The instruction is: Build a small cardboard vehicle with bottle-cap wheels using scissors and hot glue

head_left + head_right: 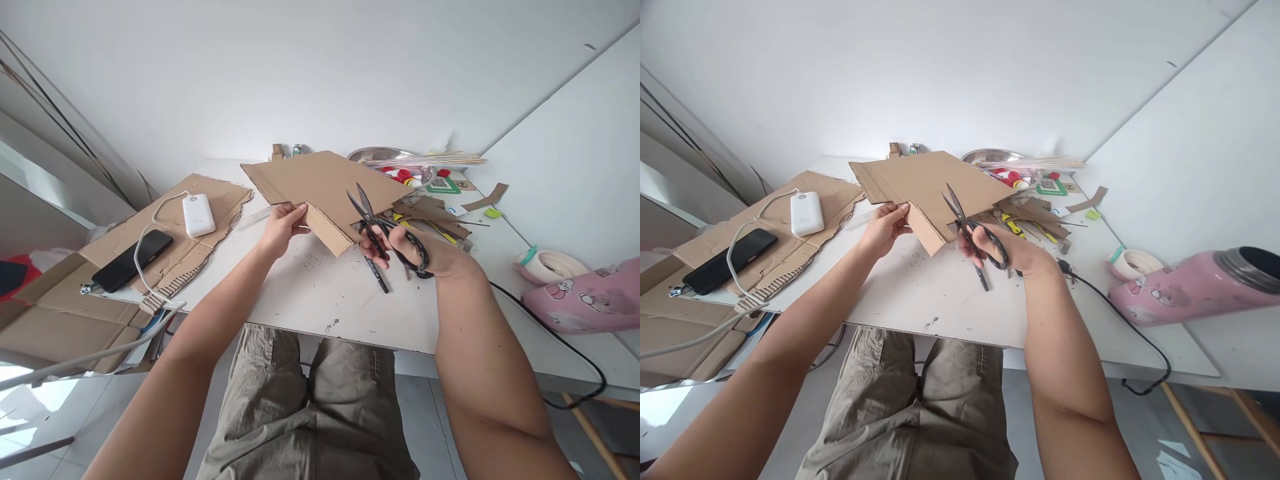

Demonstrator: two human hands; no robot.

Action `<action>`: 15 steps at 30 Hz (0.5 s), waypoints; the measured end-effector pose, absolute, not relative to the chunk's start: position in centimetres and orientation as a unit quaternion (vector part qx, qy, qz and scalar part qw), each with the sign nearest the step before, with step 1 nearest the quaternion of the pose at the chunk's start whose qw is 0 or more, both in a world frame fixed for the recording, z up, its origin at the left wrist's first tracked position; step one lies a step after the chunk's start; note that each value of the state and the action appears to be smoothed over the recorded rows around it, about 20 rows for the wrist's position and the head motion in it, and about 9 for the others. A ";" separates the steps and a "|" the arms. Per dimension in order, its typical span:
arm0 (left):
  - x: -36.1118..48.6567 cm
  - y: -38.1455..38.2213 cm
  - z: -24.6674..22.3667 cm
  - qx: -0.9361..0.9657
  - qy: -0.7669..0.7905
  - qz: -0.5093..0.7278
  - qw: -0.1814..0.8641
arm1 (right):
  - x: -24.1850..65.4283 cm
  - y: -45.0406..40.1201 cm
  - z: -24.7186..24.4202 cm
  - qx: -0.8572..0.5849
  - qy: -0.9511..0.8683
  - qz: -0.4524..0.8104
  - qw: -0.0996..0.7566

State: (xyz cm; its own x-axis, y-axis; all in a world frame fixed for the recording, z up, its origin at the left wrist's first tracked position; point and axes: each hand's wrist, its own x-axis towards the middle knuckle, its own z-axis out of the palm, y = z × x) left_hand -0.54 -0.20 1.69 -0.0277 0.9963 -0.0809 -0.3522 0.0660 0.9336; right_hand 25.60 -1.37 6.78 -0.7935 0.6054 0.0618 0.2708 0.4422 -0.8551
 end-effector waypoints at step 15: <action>0.2 -0.5 0.8 0.413 0.359 0.570 0.613 | 20.9 1.7 0.5 -0.394 -0.484 0.469 0.626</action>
